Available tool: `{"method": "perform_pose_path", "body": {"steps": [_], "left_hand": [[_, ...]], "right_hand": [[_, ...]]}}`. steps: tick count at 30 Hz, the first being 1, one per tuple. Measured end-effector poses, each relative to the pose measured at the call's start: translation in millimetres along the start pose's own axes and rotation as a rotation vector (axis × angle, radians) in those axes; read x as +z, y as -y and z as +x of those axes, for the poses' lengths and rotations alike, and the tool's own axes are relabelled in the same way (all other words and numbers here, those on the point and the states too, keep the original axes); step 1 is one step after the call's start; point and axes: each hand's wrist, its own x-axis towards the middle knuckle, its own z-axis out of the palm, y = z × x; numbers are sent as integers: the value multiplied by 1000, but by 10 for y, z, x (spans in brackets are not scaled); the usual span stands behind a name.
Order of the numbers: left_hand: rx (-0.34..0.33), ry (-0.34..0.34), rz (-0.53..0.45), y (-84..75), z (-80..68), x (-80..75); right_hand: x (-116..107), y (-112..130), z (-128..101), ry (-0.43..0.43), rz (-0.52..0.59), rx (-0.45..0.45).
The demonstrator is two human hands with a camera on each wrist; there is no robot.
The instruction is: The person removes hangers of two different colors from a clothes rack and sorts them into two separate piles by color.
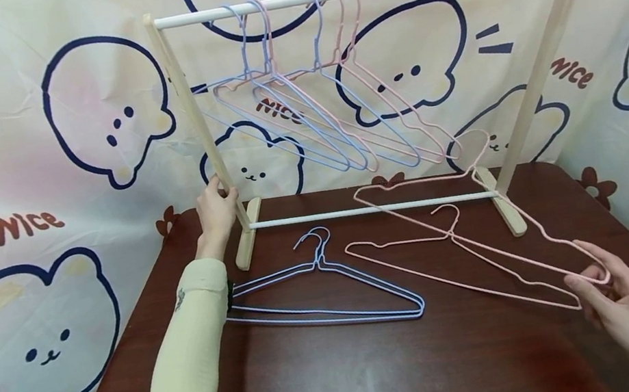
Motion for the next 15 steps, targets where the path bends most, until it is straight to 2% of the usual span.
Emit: {"method": "perform_pose_path", "body": {"steps": [5, 11, 15], "left_hand": [[6, -5, 3, 12, 13, -2], [12, -10, 6, 28, 22, 6], [14, -9, 7, 19, 16, 5]], "right_hand": [[-24, -38, -39, 95, -22, -10], [-26, -67, -63, 140, -28, -34], [-41, -84, -59, 187, -29, -4]]}}
